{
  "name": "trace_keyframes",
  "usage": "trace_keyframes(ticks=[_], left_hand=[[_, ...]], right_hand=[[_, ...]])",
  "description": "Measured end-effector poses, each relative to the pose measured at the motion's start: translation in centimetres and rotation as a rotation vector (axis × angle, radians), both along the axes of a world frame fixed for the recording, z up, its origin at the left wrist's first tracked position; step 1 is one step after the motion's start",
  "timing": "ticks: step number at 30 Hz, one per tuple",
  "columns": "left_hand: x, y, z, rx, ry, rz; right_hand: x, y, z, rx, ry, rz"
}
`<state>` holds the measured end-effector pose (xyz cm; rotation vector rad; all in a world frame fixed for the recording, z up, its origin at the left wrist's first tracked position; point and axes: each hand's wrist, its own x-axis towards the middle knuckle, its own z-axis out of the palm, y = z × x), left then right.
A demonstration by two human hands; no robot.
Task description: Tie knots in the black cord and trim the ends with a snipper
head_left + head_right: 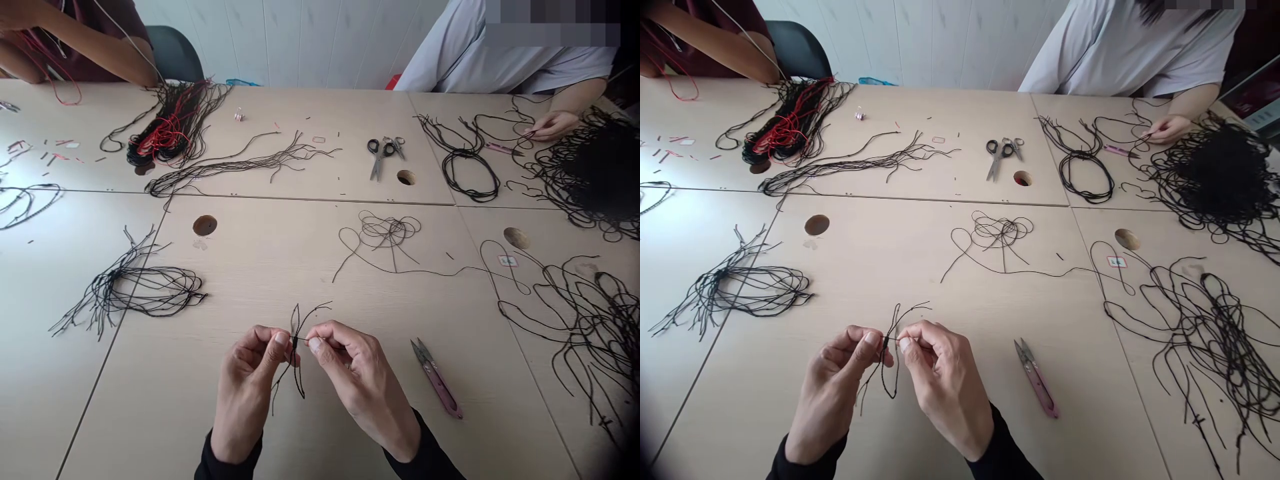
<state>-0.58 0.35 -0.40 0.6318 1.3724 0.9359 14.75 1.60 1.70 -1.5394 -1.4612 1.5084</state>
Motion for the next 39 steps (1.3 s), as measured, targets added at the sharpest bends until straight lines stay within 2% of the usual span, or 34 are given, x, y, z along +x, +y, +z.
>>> trace_keyframes(ticks=[4, 7, 10, 16, 20, 23, 26, 28, 29, 31, 33, 36, 39], left_hand=[[0.0, 0.1, -0.6, -0.088, -0.270, 0.070], [0.5, -0.2, -0.8, -0.134, -0.400, 0.030], [1.2, -0.4, -0.8, -0.084, -0.392, -0.010], [1.5, 0.0, -0.9, -0.023, -0.230, 0.074], [0.8, 0.2, -0.7, -0.040, -0.058, 0.057], [0.9, 0.1, -0.4, -0.021, 0.048, -0.055], [1.4, 0.0, -0.3, 0.002, 0.061, -0.162], [1.7, -0.1, -0.2, 0.004, 0.050, -0.190], [1.8, -0.1, -0.2, 0.001, 0.048, -0.190], [1.8, -0.1, -0.1, -0.009, 0.052, -0.171], [1.6, 0.0, -0.2, -0.021, 0.054, -0.145], [1.5, 0.1, -0.4, -0.025, 0.046, -0.136], [1.6, 0.2, -0.5, -0.019, 0.038, -0.158]], right_hand=[[-0.1, 0.4, 0.3, -0.021, 0.015, -0.040], [-0.1, 0.7, 0.1, -0.029, 0.021, -0.096], [-0.3, 0.6, -0.3, -0.055, 0.038, -0.095], [0.0, 0.2, -0.5, -0.040, -0.013, 0.035], [2.6, 0.5, 0.7, 0.160, -0.286, 0.138], [3.5, 1.6, 2.5, 0.446, -0.499, 0.099], [2.0, 3.2, 4.1, 0.734, -0.573, 0.121], [0.7, 4.1, 4.3, 0.826, -0.548, 0.195], [0.2, 4.3, 4.2, 0.837, -0.535, 0.171], [-0.2, 4.2, 3.5, 0.788, -0.513, 0.061], [0.1, 3.5, 2.4, 0.660, -0.495, 0.002], [0.6, 2.1, 0.7, 0.448, -0.457, 0.074], [0.6, 1.1, -0.3, 0.308, -0.435, 0.060]])
